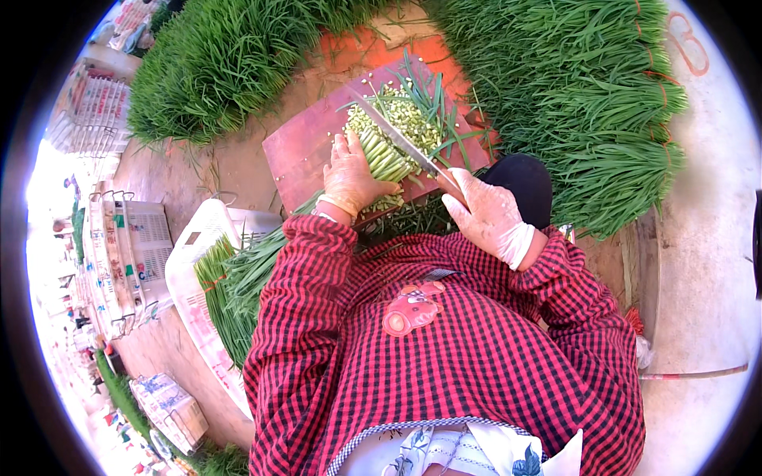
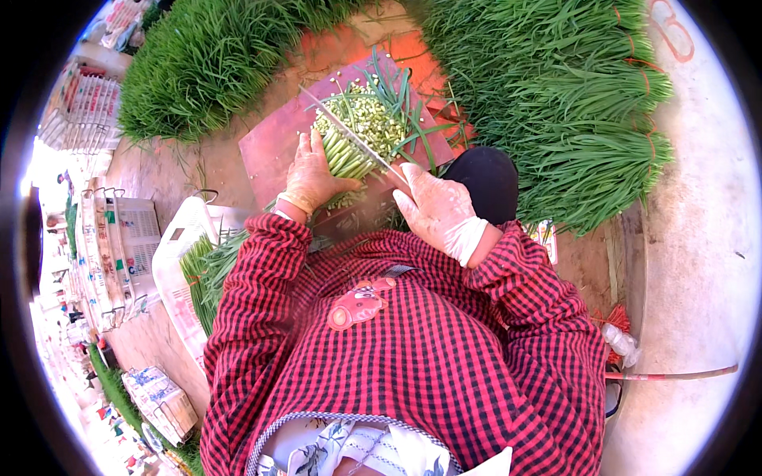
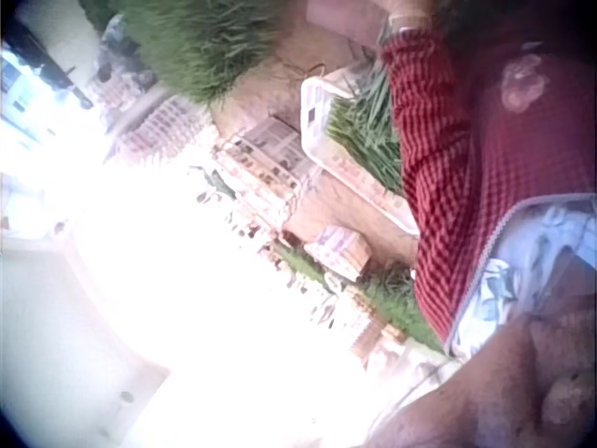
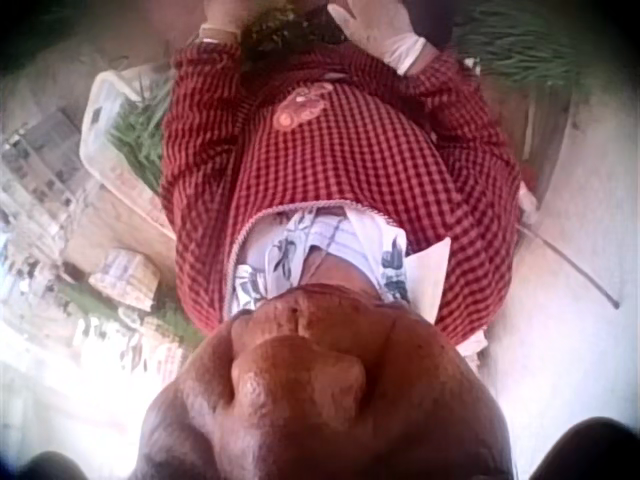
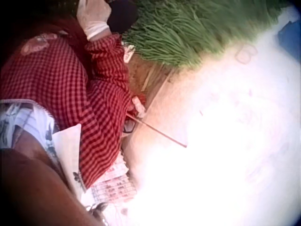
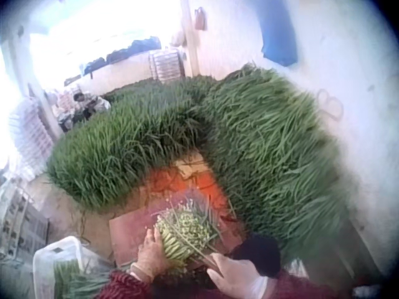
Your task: The person trims the root ends of bundles of chives using a knife, removes loose leaves by hand, and places the finished bundles into a plastic crate.
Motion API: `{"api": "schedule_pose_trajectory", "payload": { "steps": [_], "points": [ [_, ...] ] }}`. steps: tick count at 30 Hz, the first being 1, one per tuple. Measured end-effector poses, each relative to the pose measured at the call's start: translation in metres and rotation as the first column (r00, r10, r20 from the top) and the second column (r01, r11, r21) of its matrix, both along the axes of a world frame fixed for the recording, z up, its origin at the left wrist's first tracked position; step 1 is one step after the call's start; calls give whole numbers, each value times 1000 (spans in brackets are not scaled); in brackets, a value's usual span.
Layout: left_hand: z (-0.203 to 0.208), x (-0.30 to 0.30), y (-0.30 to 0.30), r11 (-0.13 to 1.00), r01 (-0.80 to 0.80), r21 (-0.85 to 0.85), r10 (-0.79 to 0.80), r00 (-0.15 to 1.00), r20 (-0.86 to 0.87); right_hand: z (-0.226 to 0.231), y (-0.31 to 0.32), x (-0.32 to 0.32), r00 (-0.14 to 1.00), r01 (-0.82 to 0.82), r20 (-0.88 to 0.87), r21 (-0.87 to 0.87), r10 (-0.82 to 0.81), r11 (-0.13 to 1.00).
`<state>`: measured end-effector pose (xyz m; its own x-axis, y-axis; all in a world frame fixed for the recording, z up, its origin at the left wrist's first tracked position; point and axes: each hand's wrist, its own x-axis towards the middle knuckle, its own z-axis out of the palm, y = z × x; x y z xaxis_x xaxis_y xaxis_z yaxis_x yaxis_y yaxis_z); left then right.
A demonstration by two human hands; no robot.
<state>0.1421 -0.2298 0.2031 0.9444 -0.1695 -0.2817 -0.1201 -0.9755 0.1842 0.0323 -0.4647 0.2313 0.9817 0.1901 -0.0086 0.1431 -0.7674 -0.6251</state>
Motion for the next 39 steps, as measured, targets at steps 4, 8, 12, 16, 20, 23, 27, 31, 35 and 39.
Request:
{"api": "schedule_pose_trajectory", "payload": {
  "steps": [4,8,12,16,20,23,27,31,35,39],
  "points": [
    [-9,7,3,1000,-14,-2,14,999,-52,-9,5,-4,997,-69,14,-49,69,996],
    [4,8,-3,999,-25,-20,23,992,-121,-16,1,-4,991,-85,-109,-89,75,992],
    [5,6,-3,1000,11,23,-9,993,-117,1,3,9,932,-162,-351,-188,88,969],
    [-2,0,-5,1000,11,13,-11,999,-34,19,7,23,891,-221,-442,-220,105,950],
    [-11,2,-5,1000,9,22,-9,1000,-30,3,13,45,883,-244,-444,-162,150,956],
    [-4,5,-12,1000,-6,22,7,999,-32,-45,38,69,915,-201,-383,-165,125,966],
    [-4,4,-9,998,-60,-25,59,998,-33,-67,70,101,903,-128,-429,-210,26,969],
    [-4,1,-5,995,-92,-46,89,995,-54,-43,51,95,883,-210,-455,-159,117,965],
    [-7,5,-7,994,-94,-50,88,991,-99,-69,48,63,912,-59,-409,-188,-24,980],
    [8,-1,1,992,-55,-113,47,996,-71,-86,56,69,927,-40,-375,-131,-12,991]
  ]
}}
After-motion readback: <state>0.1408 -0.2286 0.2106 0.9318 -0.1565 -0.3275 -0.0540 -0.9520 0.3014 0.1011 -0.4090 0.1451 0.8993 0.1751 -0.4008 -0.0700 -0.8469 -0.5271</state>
